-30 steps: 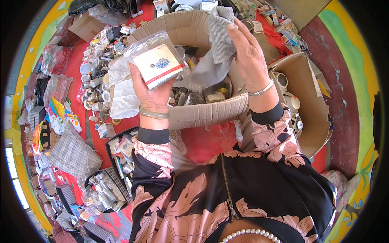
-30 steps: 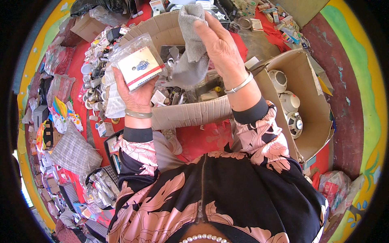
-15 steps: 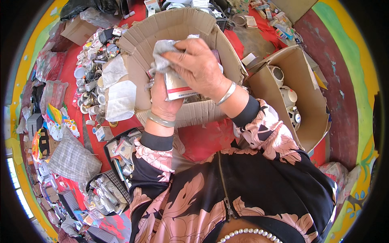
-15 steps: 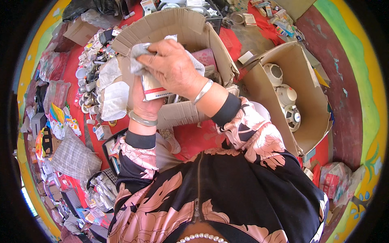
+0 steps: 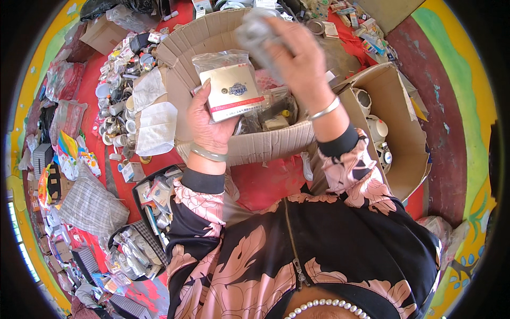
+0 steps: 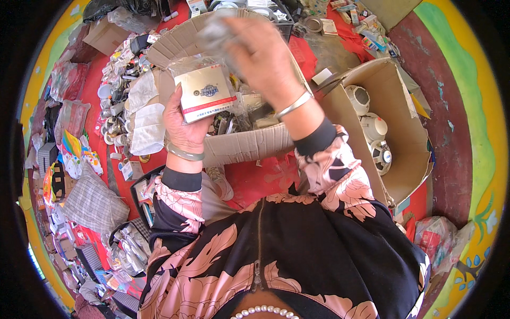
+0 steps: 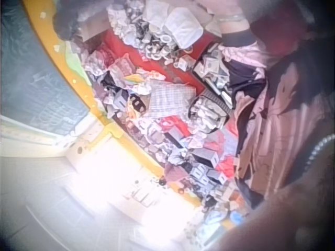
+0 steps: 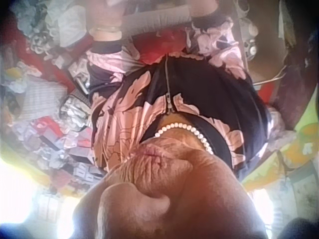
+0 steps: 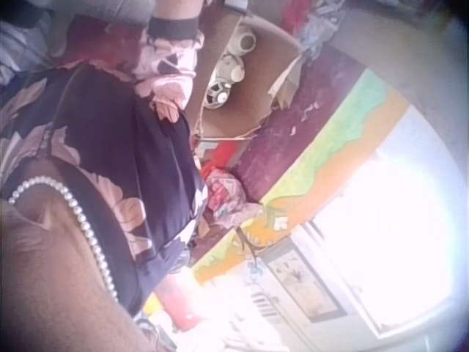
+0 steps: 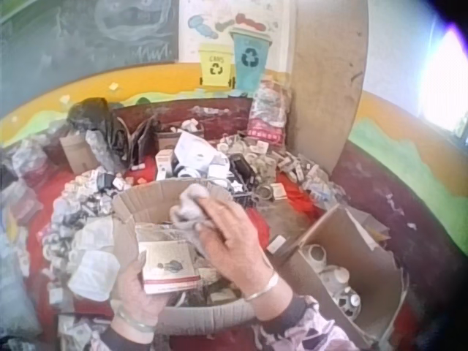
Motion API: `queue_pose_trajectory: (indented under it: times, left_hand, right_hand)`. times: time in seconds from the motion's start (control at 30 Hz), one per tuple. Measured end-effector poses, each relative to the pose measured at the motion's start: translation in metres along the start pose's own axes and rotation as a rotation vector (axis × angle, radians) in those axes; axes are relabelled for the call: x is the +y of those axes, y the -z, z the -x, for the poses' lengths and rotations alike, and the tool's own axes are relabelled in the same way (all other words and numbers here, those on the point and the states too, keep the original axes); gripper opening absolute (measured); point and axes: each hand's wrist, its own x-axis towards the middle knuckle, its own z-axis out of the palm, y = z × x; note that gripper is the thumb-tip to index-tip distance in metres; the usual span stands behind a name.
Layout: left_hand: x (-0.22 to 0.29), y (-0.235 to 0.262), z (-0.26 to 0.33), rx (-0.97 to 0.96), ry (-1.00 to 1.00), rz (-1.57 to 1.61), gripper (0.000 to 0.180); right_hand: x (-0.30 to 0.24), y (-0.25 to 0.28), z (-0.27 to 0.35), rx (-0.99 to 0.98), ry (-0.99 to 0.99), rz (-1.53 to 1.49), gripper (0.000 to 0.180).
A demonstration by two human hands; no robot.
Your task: The person sorts various objects from cardboard boxes by hand, including small white bowls, a ping-pong paddle, and small packaged items, moving them into different boxes and crates while sitting on the floor.
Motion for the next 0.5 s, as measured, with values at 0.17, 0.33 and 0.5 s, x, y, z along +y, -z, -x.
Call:
queue_pose_trajectory:
  times: [0.17, 0.33, 0.5]
  left_hand:
    - [0.002, 0.015, -0.005, 0.026, -0.062, 0.006, 0.038]
    - [0.022, 0.016, -0.006, 0.161, -0.277, -0.167, 0.043]
    - [0.047, 0.017, -0.006, 0.042, -0.326, -0.048, 0.046]
  right_hand:
    - [-0.057, -0.042, 0.041, -0.4, 0.08, 0.058, 0.037]
    - [-0.043, -0.035, 0.039, -0.541, 0.139, -0.126, 0.033]
    - [0.008, -0.017, 0.035, -0.745, -0.016, -0.166, 0.029]
